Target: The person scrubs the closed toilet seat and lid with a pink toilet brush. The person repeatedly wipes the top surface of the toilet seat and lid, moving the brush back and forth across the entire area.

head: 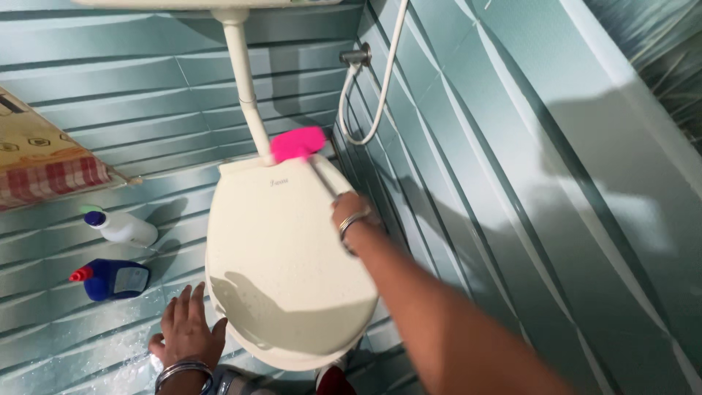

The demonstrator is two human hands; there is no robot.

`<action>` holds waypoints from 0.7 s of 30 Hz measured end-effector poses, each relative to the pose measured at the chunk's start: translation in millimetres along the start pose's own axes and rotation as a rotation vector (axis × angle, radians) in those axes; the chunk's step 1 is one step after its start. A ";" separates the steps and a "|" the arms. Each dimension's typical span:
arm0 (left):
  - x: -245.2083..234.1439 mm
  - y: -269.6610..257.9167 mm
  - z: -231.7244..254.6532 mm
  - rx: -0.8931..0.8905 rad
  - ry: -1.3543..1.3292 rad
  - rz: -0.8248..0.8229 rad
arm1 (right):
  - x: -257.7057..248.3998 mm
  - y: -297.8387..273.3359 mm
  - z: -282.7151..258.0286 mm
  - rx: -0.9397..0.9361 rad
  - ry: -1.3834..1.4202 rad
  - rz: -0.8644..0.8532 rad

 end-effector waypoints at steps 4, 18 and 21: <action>-0.7 0.4 10.3 0.004 -0.015 -0.046 | 26.3 -70.7 -53.0 0.019 0.029 -0.162; -21.2 -34.4 29.7 0.067 0.236 -0.382 | -51.7 13.9 42.3 -0.095 -0.216 0.069; -18.7 -39.9 34.8 0.088 0.186 -0.394 | -66.2 -29.9 32.8 -0.163 -0.176 0.181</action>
Point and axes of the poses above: each hand's wrist, its own y-axis towards the middle knuckle, its own x-axis out of the palm, z = x × y, the point moved 10 cm from there along y, towards the middle knuckle, and after that the axes turned 5 degrees about x, right-handed, at the moved point
